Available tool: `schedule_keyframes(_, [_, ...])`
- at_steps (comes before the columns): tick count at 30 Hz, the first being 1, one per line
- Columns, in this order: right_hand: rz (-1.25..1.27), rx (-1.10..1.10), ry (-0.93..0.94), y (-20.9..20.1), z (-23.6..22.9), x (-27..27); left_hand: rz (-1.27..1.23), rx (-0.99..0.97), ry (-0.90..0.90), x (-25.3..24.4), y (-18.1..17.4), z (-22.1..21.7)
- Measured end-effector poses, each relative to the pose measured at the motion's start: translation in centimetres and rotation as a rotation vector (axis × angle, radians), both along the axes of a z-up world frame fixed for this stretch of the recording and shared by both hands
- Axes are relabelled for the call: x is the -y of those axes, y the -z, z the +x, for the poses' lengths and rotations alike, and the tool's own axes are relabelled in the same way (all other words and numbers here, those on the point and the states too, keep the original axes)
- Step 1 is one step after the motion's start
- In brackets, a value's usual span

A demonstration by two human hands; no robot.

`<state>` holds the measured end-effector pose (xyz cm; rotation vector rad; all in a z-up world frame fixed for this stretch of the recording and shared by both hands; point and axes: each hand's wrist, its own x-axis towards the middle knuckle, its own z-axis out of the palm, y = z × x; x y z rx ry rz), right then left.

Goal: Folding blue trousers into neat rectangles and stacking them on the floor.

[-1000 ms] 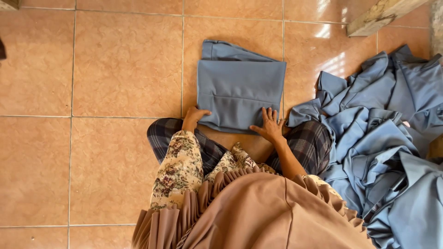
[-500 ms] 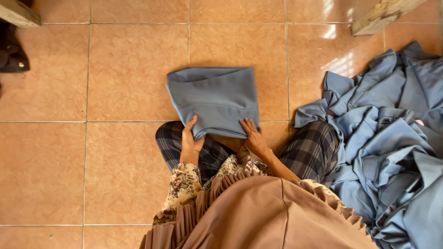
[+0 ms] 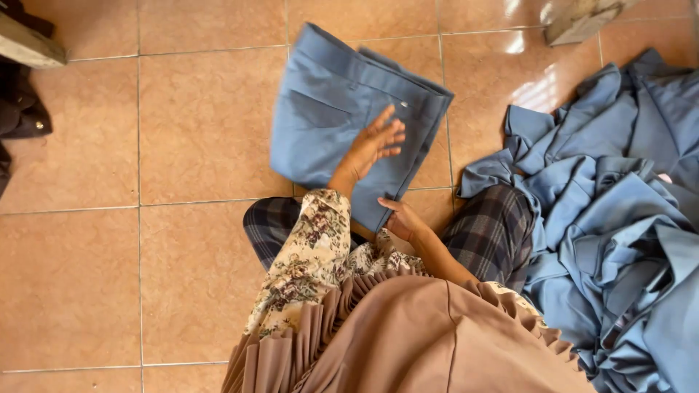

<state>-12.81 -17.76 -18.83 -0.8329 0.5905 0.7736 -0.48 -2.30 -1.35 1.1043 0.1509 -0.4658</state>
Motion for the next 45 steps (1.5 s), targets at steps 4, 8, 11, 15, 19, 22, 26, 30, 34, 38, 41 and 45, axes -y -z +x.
schedule_keyframes(4, [-0.057,-0.097,0.009,2.8,-0.9,2.9,0.219,-0.235,0.054,-0.2,9.4,-4.6])
schedule_keyframes(8, [-0.071,-0.126,0.065,6.1,-1.2,3.5,0.528,-0.569,0.183,-4.2,18.9,-9.9])
schedule_keyframes(11, [-0.261,-0.059,0.138,7.2,-1.4,3.3,0.696,-0.594,0.213,-5.6,20.8,-12.4])
schedule_keyframes(15, [-0.575,0.117,0.246,2.1,-1.7,3.1,0.393,-0.572,-0.231,-4.6,21.1,-12.0])
schedule_keyframes(19, [-0.604,0.142,0.175,-2.5,-1.3,2.2,0.249,-0.571,-0.306,-5.3,22.7,-12.7])
schedule_keyframes(22, [-0.634,0.186,0.046,-1.0,-1.7,1.9,0.262,-0.579,-0.265,-6.5,25.9,-12.6])
schedule_keyframes(26, [-0.655,0.159,0.030,-0.1,-2.3,2.0,0.548,-0.274,-0.705,-11.5,29.1,-9.6])
schedule_keyframes(30, [-0.662,0.168,0.022,0.3,-2.3,2.3,1.228,-0.173,-0.436,-15.3,20.0,-6.0])
schedule_keyframes(34, [-0.707,0.184,-0.066,3.9,-0.8,5.8,1.231,-0.124,-0.328,-18.6,24.7,-4.1])
schedule_keyframes(38, [-1.056,0.126,-0.242,6.2,0.8,10.8,1.212,-0.209,-0.146,-17.2,25.3,-5.1])
schedule_keyframes(41, [-1.184,0.152,-0.287,2.8,2.7,10.8,1.228,-0.241,-0.074,-16.4,27.4,-4.7])
schedule_keyframes(45, [-1.276,0.297,-0.199,0.4,7.7,10.7,1.151,-0.290,-0.126,-15.5,27.6,-2.8])
